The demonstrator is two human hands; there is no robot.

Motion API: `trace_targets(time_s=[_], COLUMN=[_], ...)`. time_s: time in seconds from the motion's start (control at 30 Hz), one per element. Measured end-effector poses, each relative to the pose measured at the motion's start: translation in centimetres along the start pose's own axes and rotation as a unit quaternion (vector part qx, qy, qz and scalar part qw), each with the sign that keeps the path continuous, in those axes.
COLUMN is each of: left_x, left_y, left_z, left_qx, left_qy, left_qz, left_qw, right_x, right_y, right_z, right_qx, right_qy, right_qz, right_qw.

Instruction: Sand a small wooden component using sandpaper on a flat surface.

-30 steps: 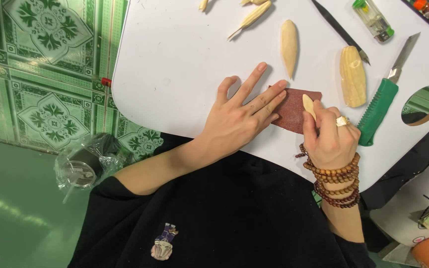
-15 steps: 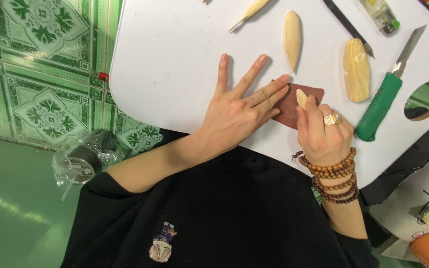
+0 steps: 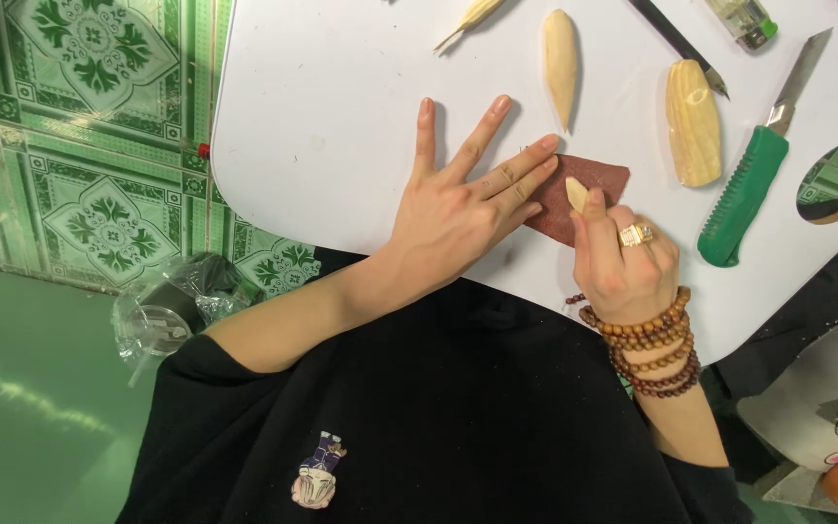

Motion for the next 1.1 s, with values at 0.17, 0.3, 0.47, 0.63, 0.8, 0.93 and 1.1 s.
trace_targets(time_s=[0.17,0.3,0.47,0.63,0.8,0.93,1.1], left_x=[-0.1,-0.6,-0.3,-0.2,-0.6,-0.9,-0.9], left_y=[-0.2,-0.4,-0.1,0.1,-0.3,-0.6,-0.6], left_z=[-0.1,-0.1,-0.1,-0.3,-0.3,-0.5,-0.5], left_qx=[-0.003,0.013,0.004,0.004,0.012,0.01,0.009], left_qy=[0.003,0.017,0.005,-0.001,0.0,0.008,0.006], left_qz=[0.0,0.026,0.004,-0.024,-0.007,-0.013,-0.009], left_qw=[1.0,0.999,1.0,1.0,1.0,1.0,1.0], right_x=[-0.9,0.1,-0.9,-1.4,-3.6,-2.7,-1.4], right_y=[1.8,-0.2,-0.3,3.0,1.4,2.3,3.7], right_z=[0.2,0.2,1.2,1.0,0.8,0.1,-0.7], right_qx=[0.011,0.004,-0.003,-0.002,0.358,0.396,0.436], right_qy=[0.001,-0.037,0.007,-0.022,-0.397,-0.562,-0.703], right_qz=[0.037,-0.004,0.024,0.062,-0.028,-0.021,-0.061], right_qw=[0.999,0.999,1.0,0.998,0.844,0.726,0.559])
Point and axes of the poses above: each hand's wrist, its own y-axis away from the middle knuckle, its own x-axis out of the palm, z = x × y, the point moved 2 cm from there along -y, towards the middle knuckle, and after that the axes turned 3 degrees about -y, right-handed, at the moved point
